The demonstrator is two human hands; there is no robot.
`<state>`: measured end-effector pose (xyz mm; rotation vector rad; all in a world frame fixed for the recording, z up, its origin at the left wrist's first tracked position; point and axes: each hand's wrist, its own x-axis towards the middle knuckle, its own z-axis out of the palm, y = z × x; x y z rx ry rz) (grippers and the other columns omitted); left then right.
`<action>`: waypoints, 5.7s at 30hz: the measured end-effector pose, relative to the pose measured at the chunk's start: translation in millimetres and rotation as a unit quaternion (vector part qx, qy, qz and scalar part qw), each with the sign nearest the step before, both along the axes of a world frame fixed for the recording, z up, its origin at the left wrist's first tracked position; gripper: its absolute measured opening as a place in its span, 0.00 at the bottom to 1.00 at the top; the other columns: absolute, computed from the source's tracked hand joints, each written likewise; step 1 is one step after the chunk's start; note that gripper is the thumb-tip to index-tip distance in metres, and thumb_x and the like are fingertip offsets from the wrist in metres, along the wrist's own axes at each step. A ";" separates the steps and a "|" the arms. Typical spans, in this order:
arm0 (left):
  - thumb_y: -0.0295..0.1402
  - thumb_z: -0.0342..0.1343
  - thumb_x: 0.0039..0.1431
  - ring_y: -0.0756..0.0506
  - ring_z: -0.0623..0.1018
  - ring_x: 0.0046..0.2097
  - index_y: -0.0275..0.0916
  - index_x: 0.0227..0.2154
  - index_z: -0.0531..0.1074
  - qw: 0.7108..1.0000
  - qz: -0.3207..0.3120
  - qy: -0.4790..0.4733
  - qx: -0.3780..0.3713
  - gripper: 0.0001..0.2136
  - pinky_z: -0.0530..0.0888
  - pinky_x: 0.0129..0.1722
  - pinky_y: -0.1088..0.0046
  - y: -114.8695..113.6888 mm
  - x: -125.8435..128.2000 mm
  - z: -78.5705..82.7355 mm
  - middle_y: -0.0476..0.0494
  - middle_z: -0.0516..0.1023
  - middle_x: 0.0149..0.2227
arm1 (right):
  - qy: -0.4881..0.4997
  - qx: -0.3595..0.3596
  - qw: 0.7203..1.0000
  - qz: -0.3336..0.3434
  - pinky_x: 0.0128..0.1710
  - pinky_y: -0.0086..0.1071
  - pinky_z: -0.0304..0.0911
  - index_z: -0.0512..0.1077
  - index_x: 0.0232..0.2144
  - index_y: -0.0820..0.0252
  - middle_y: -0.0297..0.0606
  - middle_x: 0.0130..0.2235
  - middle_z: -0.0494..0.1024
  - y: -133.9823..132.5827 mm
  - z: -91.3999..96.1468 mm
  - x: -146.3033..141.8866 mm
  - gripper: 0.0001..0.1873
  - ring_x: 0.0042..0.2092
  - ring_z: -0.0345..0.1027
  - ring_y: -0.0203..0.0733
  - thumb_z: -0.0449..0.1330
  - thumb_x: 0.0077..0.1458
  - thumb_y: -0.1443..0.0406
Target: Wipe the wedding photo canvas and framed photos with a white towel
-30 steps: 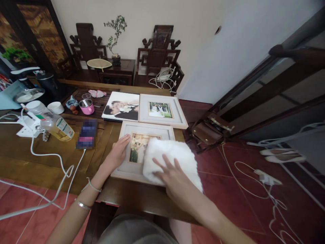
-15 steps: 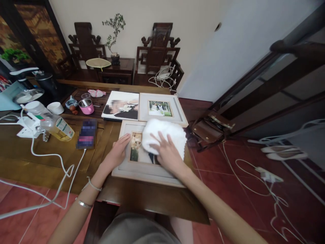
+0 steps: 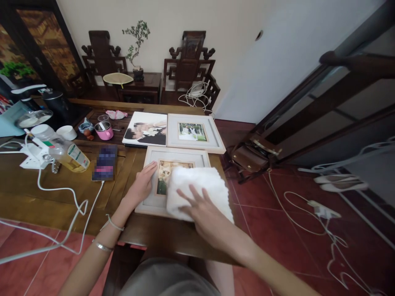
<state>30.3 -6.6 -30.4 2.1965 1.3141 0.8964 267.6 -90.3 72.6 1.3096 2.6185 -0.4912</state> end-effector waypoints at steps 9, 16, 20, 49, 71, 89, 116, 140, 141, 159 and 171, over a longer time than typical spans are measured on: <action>0.14 0.41 0.54 0.42 0.60 0.66 0.40 0.60 0.62 0.999 -0.009 0.040 -0.011 0.31 0.58 0.64 0.50 0.9 -1.2 7.3 0.37 0.62 0.64 | 0.087 -0.041 0.994 0.046 0.64 0.61 0.39 0.72 0.52 0.54 0.33 0.68 0.52 -19.4 3.1 0.6 0.39 0.68 0.33 0.57 0.49 0.37 0.81; 0.12 0.40 0.51 0.42 0.59 0.66 0.38 0.59 0.63 0.999 -0.009 0.049 -0.012 0.32 0.58 0.64 0.48 0.9 -0.4 7.6 0.35 0.62 0.64 | 0.026 0.195 0.976 -0.092 0.63 0.62 0.37 0.69 0.56 0.61 0.42 0.67 0.54 71.1 -29.8 17.2 0.37 0.68 0.37 0.64 0.51 0.42 0.81; 0.13 0.41 0.52 0.41 0.61 0.66 0.37 0.59 0.64 0.999 0.000 0.038 -0.003 0.31 0.58 0.63 0.48 1.0 0.3 6.4 0.34 0.63 0.63 | -0.008 0.210 0.972 -0.102 0.60 0.68 0.38 0.69 0.56 0.61 0.41 0.67 0.53 96.6 -33.8 8.8 0.33 0.67 0.33 0.71 0.52 0.47 0.80; 0.18 0.40 0.57 0.43 0.63 0.65 0.35 0.59 0.64 1.000 -0.003 0.005 -0.003 0.26 0.60 0.64 0.54 -1.1 0.9 15.2 0.35 0.65 0.62 | 0.034 0.114 0.993 0.002 0.60 0.69 0.36 0.68 0.57 0.59 0.41 0.68 0.52 55.0 -29.5 -43.5 0.33 0.67 0.32 0.71 0.52 0.47 0.78; 0.15 0.41 0.52 0.43 0.64 0.64 0.35 0.58 0.65 0.999 -0.021 0.011 0.030 0.29 0.60 0.64 0.54 3.1 -4.3 9.5 0.35 0.66 0.61 | 0.009 0.189 0.974 -0.127 0.62 0.64 0.41 0.72 0.52 0.63 0.42 0.65 0.58 94.0 -30.0 26.5 0.31 0.68 0.39 0.61 0.50 0.45 0.80; 0.14 0.41 0.51 0.42 0.62 0.65 0.35 0.58 0.65 0.999 -0.026 0.024 0.011 0.31 0.59 0.64 0.50 4.1 -5.0 10.5 0.35 0.65 0.62 | 0.029 0.019 0.996 -0.077 0.65 0.56 0.41 0.73 0.51 0.58 0.38 0.65 0.59 30.9 2.6 43.7 0.37 0.68 0.41 0.53 0.47 0.39 0.83; 0.14 0.42 0.52 0.42 0.64 0.64 0.36 0.57 0.67 0.999 -0.010 0.023 0.043 0.29 0.61 0.64 0.52 11.5 -4.0 -0.5 0.36 0.67 0.61 | -0.022 0.225 0.955 -0.193 0.57 0.47 0.55 0.68 0.55 0.64 0.53 0.59 0.66 64.5 -17.1 46.3 0.35 0.59 0.61 0.57 0.47 0.45 0.83; 0.14 0.42 0.50 0.41 0.63 0.65 0.36 0.59 0.65 0.998 -0.040 0.027 0.051 0.31 0.61 0.64 0.52 10.7 -8.3 2.1 0.36 0.65 0.62 | 0.033 0.174 0.974 -0.142 0.62 0.59 0.42 0.64 0.59 0.64 0.48 0.65 0.58 85.6 -25.9 15.3 0.36 0.67 0.42 0.60 0.50 0.46 0.80; 0.14 0.42 0.50 0.41 0.63 0.64 0.35 0.58 0.65 0.998 -0.038 0.022 0.055 0.31 0.61 0.64 0.52 10.6 -8.2 1.4 0.36 0.65 0.62 | 0.027 0.187 0.970 -0.152 0.62 0.61 0.41 0.63 0.60 0.64 0.48 0.66 0.56 93.9 -28.6 12.6 0.36 0.67 0.41 0.62 0.50 0.47 0.79; 0.18 0.41 0.55 0.43 0.68 0.61 0.30 0.53 0.71 0.998 0.018 0.008 0.055 0.24 0.63 0.64 0.58 8.3 2.7 9.6 0.35 0.71 0.57 | 0.016 0.040 0.999 0.002 0.59 0.67 0.44 0.71 0.54 0.60 0.46 0.65 0.58 -16.2 -2.2 -35.9 0.32 0.65 0.43 0.70 0.50 0.46 0.79; 0.20 0.42 0.58 0.43 0.67 0.62 0.35 0.55 0.69 0.998 -0.010 -0.005 0.054 0.23 0.62 0.64 0.55 8.4 -2.9 4.1 0.37 0.70 0.59 | 0.049 0.029 0.996 -0.074 0.65 0.56 0.40 0.76 0.45 0.60 0.41 0.64 0.62 -29.4 -5.2 24.5 0.34 0.67 0.44 0.55 0.48 0.37 0.81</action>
